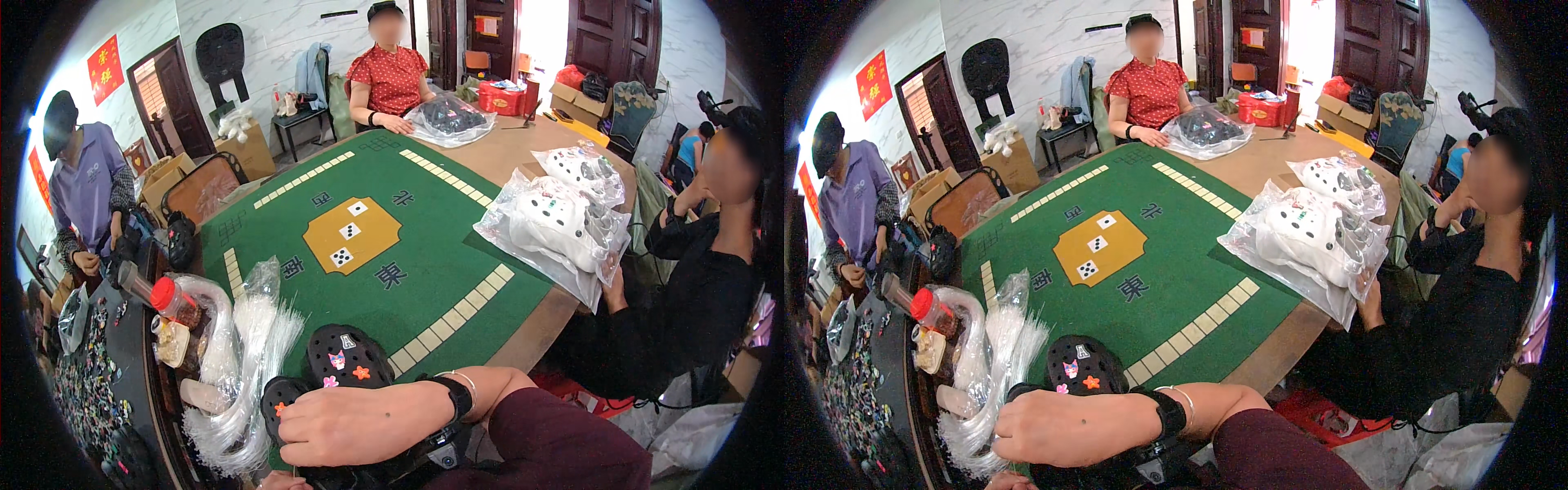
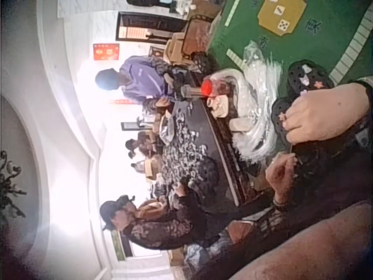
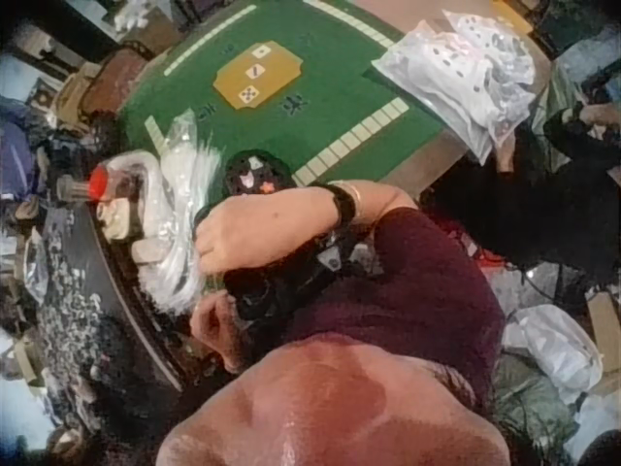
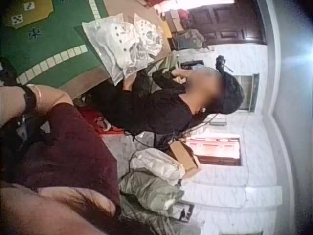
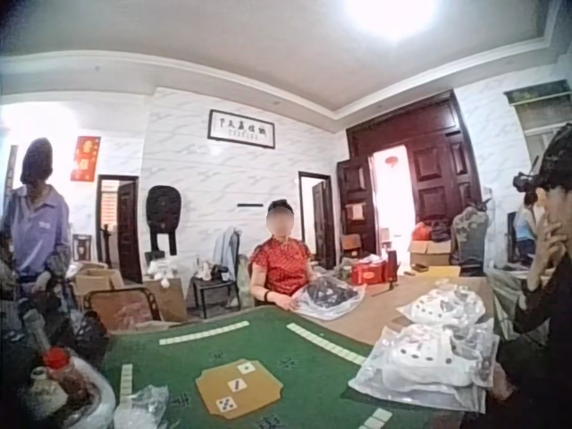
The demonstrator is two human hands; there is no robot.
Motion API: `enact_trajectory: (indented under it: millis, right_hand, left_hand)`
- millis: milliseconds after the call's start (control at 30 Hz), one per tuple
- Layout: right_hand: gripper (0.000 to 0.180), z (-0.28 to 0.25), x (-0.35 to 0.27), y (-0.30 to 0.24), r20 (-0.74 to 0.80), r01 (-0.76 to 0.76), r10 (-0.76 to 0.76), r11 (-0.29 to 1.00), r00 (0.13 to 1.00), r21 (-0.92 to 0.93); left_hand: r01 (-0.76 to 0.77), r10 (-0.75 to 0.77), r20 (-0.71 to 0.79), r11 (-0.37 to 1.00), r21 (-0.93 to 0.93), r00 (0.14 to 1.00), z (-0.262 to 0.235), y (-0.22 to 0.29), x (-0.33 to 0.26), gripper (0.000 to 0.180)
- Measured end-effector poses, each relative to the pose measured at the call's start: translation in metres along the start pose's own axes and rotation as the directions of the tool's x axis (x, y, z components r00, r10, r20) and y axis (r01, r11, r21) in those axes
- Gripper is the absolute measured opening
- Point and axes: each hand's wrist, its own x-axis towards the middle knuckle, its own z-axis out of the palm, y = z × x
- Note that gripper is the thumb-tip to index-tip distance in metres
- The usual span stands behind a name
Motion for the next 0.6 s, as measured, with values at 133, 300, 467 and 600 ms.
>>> enact_trajectory:
  millis: [133, 300, 467, 600]
  right_hand:
    - [0.012, -0.0022, 0.001, 0.0008, -0.041, 0.002, -0.001, 1.0, 0.999, 0.009]
    - [0.013, -0.0069, 0.0001, 0.0021, 0.045, -0.008, 0.009, 1.0, 0.999, -0.019]
    - [0.014, -0.0095, 0.0, 0.0024, 0.079, -0.014, 0.015, 1.0, 0.997, -0.001]
    - [0.014, -0.0106, -0.0001, 0.0044, 0.015, 0.001, -0.001, 1.0, 1.0, -0.019]
  left_hand:
    - [-0.019, 0.019, 0.008, 1.0, 0.012, 1.0, -0.001, -0.0007, 0.0009, 0.009]
    - [-0.014, 0.015, -0.003, 0.999, 0.04, 1.0, -0.0021, 0.0, 0.0018, 0.007]
    - [-0.004, 0.005, -0.009, 0.999, 0.036, 1.0, -0.002, 0.0, 0.0015, 0.007]
    - [0.007, -0.006, -0.014, 0.997, 0.075, 1.0, -0.0017, -0.0009, -0.0004, 0.007]
